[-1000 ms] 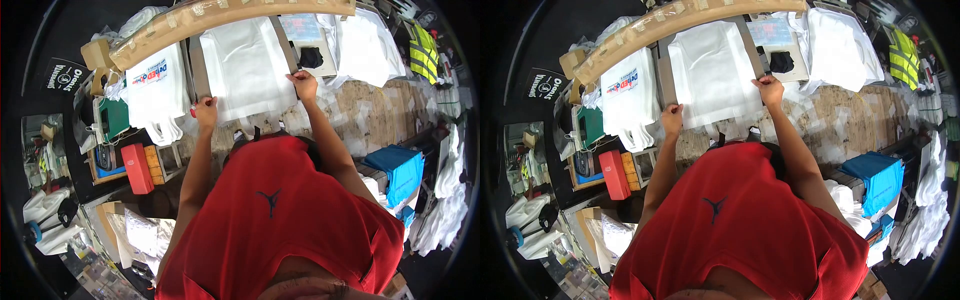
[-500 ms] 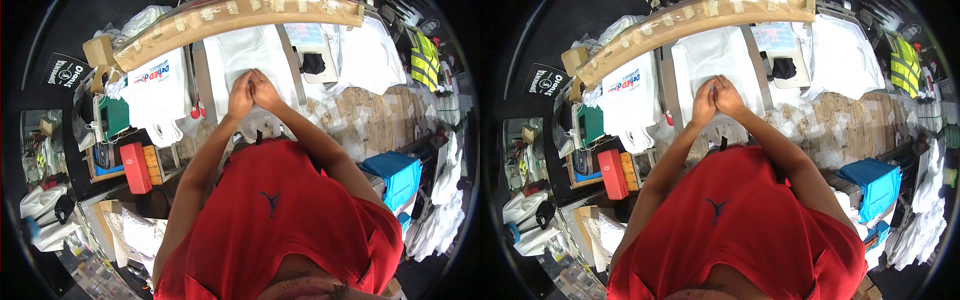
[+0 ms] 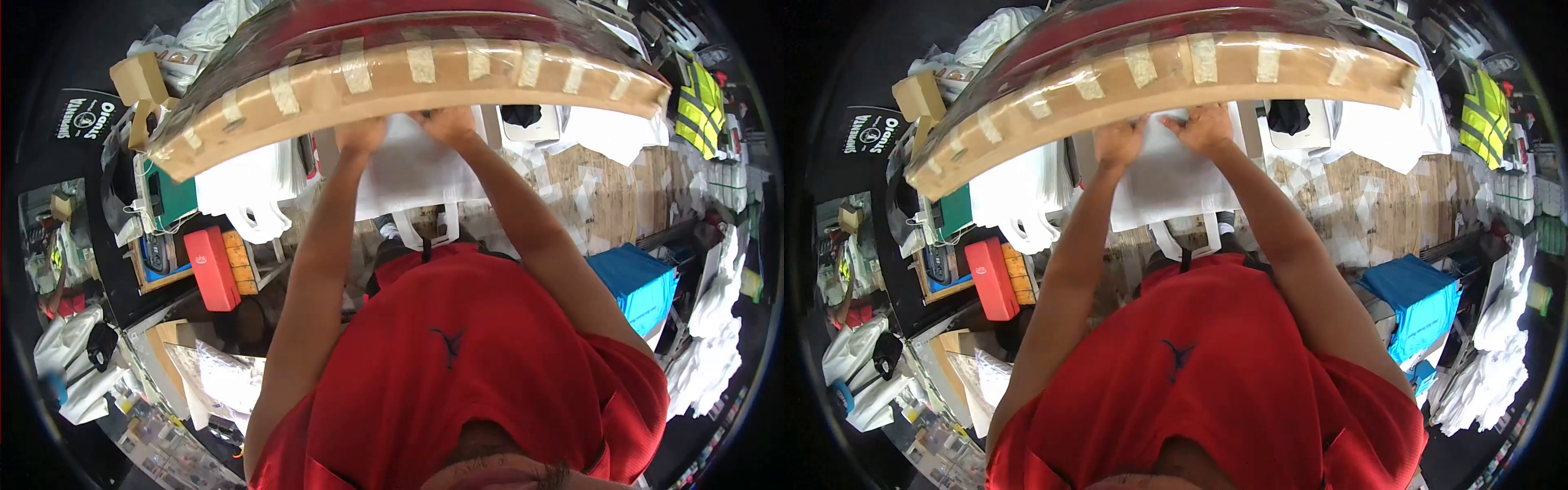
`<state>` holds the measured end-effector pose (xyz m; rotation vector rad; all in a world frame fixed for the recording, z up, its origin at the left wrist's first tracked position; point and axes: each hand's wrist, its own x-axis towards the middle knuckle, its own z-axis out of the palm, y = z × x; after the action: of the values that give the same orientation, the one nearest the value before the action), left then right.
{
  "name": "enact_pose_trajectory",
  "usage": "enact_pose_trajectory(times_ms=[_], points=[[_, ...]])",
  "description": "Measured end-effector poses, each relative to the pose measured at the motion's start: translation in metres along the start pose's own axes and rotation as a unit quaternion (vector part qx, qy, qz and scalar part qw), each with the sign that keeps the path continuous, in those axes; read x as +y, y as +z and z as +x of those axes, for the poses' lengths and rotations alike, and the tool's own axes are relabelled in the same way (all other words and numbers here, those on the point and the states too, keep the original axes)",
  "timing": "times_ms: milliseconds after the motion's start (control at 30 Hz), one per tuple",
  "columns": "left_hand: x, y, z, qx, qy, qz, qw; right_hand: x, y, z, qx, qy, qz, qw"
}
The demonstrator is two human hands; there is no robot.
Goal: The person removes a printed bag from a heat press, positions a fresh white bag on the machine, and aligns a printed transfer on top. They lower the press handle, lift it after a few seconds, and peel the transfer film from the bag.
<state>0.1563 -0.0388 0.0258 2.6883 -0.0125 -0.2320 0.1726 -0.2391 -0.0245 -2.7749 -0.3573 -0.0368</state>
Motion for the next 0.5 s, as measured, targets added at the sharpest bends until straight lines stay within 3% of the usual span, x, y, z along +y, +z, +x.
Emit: enact_pose_trajectory(times_ms=[67,133,167,200,267,300,333,400,433,500], points=[[-0.031,0.021,0.011,0.016,0.020,-0.024,0.999,0.011,0.001,0.003,0.029,-0.025,0.056,0.998],[-0.048,0.037,0.019,0.150,0.081,0.017,0.985,0.031,0.029,0.010,0.292,-0.163,0.008,0.942],[-0.046,0.039,0.019,0.166,0.077,-0.015,0.983,0.055,0.075,0.026,0.296,-0.137,0.240,0.914],[-0.042,0.028,0.018,0.167,0.080,-0.012,0.983,0.054,0.072,0.029,0.300,-0.136,0.241,0.913],[-0.026,-0.001,0.000,0.059,0.028,0.035,0.997,0.045,0.041,0.030,0.048,0.028,0.383,0.922],[-0.021,-0.009,-0.010,0.103,0.016,0.040,0.994,0.028,-0.002,0.024,0.080,-0.076,0.035,0.993],[-0.028,-0.003,-0.016,0.111,0.018,0.043,0.993,0.024,-0.008,0.020,0.088,-0.080,0.036,0.992],[-0.063,0.021,-0.021,0.278,0.022,0.203,0.939,0.020,-0.014,0.020,0.113,-0.061,0.007,0.992],[-0.072,0.020,-0.027,0.288,0.030,0.208,0.934,0.020,-0.018,0.022,0.056,-0.040,-0.008,0.998],[-0.088,0.007,-0.054,0.328,0.015,0.306,0.894,0.017,-0.021,0.018,0.056,-0.020,-0.047,0.997]])
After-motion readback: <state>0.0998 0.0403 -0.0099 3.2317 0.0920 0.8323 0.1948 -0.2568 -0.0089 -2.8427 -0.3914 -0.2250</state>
